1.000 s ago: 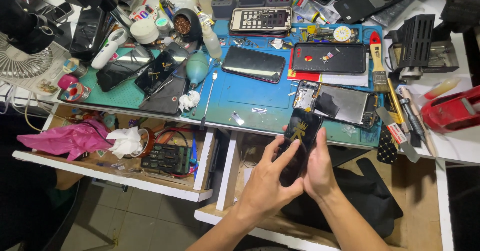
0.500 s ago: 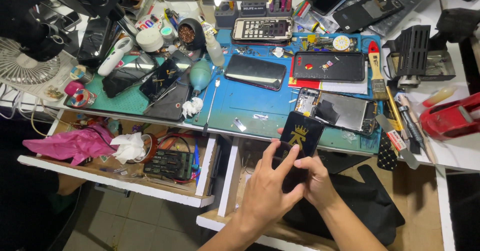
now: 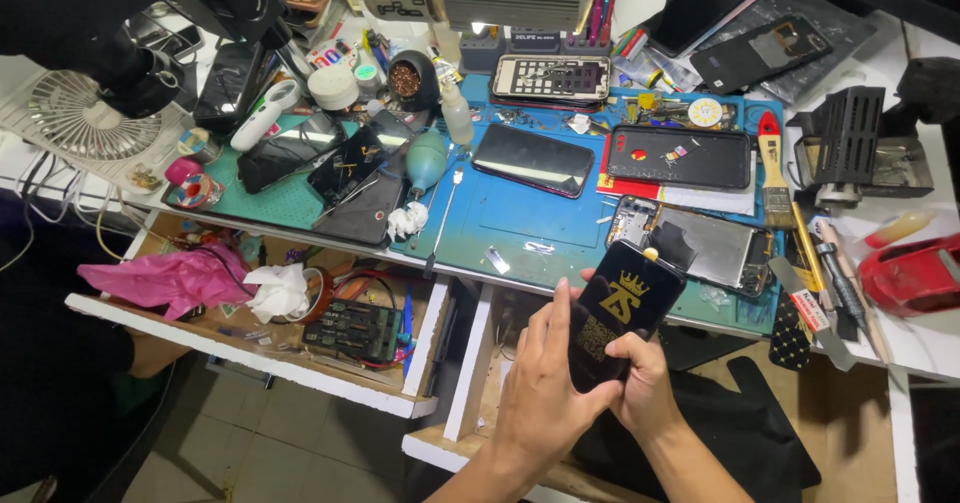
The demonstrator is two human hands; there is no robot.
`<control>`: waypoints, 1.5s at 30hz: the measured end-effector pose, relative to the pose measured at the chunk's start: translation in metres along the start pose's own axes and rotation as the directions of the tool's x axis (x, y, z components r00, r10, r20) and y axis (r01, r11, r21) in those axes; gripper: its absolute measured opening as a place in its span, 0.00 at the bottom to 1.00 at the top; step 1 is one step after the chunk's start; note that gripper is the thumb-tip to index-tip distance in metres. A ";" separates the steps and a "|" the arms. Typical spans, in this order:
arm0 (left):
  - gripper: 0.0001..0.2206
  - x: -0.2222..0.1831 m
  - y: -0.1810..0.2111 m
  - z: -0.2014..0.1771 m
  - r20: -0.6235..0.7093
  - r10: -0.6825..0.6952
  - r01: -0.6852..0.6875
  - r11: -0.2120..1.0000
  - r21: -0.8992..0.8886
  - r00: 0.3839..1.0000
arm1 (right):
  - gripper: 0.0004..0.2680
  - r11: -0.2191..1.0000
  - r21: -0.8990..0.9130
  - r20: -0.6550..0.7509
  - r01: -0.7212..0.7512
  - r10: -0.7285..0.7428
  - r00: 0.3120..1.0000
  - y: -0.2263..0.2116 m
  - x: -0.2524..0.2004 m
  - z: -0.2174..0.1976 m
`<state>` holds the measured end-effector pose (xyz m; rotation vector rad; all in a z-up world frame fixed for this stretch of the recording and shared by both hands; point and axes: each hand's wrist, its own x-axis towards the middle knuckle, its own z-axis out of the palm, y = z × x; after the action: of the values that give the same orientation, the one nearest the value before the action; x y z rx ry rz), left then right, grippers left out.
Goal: Peeling the protective film off a new smartphone screen at a repair bench
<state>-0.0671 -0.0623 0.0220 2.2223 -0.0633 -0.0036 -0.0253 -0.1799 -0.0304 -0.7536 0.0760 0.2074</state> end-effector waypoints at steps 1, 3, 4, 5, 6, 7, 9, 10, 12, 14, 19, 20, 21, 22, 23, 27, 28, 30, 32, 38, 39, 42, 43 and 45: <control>0.53 0.002 0.000 -0.001 -0.008 -0.002 0.002 1.000 0.000 1.000 | 0.29 1.000 -0.002 0.007 -0.003 0.003 1.000 0.000 0.001 0.001; 0.53 0.005 0.001 -0.003 0.035 -0.026 0.026 1.000 -0.015 0.999 | 0.30 0.999 -0.048 -0.040 -0.007 0.005 0.999 0.002 0.000 0.001; 0.53 0.006 0.001 -0.004 0.033 -0.026 0.026 1.000 -0.015 0.999 | 0.30 0.999 -0.048 -0.038 -0.007 0.005 0.999 0.002 -0.001 0.001; 0.54 0.007 0.001 -0.005 0.043 -0.047 0.048 0.999 -0.024 0.998 | 0.30 0.999 -0.043 -0.016 -0.008 0.007 1.000 0.003 -0.001 0.001; 0.54 0.008 0.001 -0.006 0.052 -0.067 0.069 0.997 -0.032 0.996 | 0.29 0.999 -0.038 0.009 -0.007 0.008 1.000 0.003 -0.001 0.001; 0.54 0.009 0.002 -0.007 0.048 -0.066 0.067 0.997 -0.032 0.997 | 0.29 0.999 -0.038 0.013 -0.006 0.007 1.000 0.003 -0.001 0.002; 0.55 0.010 0.003 -0.008 0.088 -0.095 0.099 0.995 -0.035 0.992 | 0.29 0.998 -0.054 -0.024 -0.028 0.027 0.999 0.003 -0.002 0.003; 0.55 0.011 0.002 -0.008 0.088 -0.094 0.098 0.995 -0.035 0.992 | 0.29 0.998 -0.054 -0.024 -0.027 0.026 0.999 0.003 -0.002 0.003; 0.56 0.012 0.001 -0.008 0.091 -0.105 0.109 0.994 -0.032 0.990 | 0.29 0.996 -0.088 -0.008 -0.023 0.022 1.000 0.003 -0.002 0.003; 0.56 0.014 0.004 -0.011 0.109 -0.119 0.123 0.992 -0.029 0.987 | 0.29 0.995 -0.097 -0.013 -0.026 0.025 1.000 0.003 -0.001 0.003; 0.57 0.022 0.014 -0.021 0.191 -0.201 0.203 0.979 0.010 0.961 | 0.28 0.988 -0.155 -0.069 -0.021 0.010 0.998 0.007 -0.001 0.002; 0.56 0.025 0.018 -0.026 0.224 -0.230 0.231 0.973 0.020 0.947 | 0.27 0.983 -0.181 -0.048 0.005 -0.014 0.999 0.008 -0.001 0.002; 0.56 0.027 0.021 -0.030 0.256 -0.258 0.259 0.965 0.031 0.931 | 0.26 0.978 -0.207 -0.027 0.031 -0.037 0.999 0.009 0.000 0.001; 0.56 0.027 0.023 -0.031 0.254 -0.261 0.262 0.965 0.031 0.931 | 0.26 0.978 -0.206 -0.024 0.029 -0.034 0.999 0.009 -0.001 0.002; 0.56 0.027 0.025 -0.032 0.265 -0.278 0.278 0.960 0.038 0.923 | 0.27 0.978 -0.207 -0.032 0.028 -0.035 0.999 0.010 -0.001 0.003; 0.56 0.028 0.027 -0.031 0.277 -0.274 0.278 0.960 0.027 0.921 | 0.28 0.978 -0.206 -0.067 0.018 -0.032 0.997 0.007 0.000 0.005; 0.56 0.029 0.028 -0.032 0.278 -0.273 0.276 0.961 0.027 0.921 | 0.28 0.978 -0.206 -0.068 0.019 -0.034 0.997 0.007 0.000 0.004; 0.56 0.029 0.032 -0.034 0.284 -0.314 0.300 0.949 0.094 0.906 | 0.26 0.968 -0.247 -0.046 0.043 -0.056 0.997 0.007 0.001 0.004; 0.56 0.029 0.029 -0.032 0.278 -0.297 0.290 0.955 0.065 0.914 | 0.27 0.972 -0.232 -0.051 0.024 -0.036 0.998 0.007 0.000 0.002; 0.57 0.031 0.031 -0.033 0.295 -0.295 0.289 0.955 0.063 0.909 | 0.27 0.982 -0.190 -0.060 0.011 -0.023 0.998 0.007 0.000 0.002; 0.57 0.032 0.030 -0.032 0.296 -0.288 0.281 0.957 0.065 0.911 | 0.26 0.976 -0.216 -0.053 0.025 -0.037 0.998 0.006 0.000 0.004; 0.56 0.034 0.035 -0.036 0.309 -0.293 0.291 0.955 0.052 0.905 | 0.25 0.963 -0.266 -0.067 0.035 -0.054 0.996 0.004 0.000 0.006; 0.56 0.035 0.034 -0.036 0.309 -0.294 0.292 0.955 0.053 0.905 | 0.25 0.964 -0.265 -0.067 0.033 -0.053 0.996 0.005 -0.001 0.005; 0.55 0.037 0.032 -0.036 0.324 -0.300 0.290 0.954 0.080 0.897 | 0.25 0.963 -0.265 -0.062 0.041 -0.059 0.996 0.008 0.000 0.001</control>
<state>-0.0307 -0.0552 0.0697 2.2189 0.0914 -0.5510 -0.0274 -0.1733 -0.0352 -1.0271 0.0960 0.1444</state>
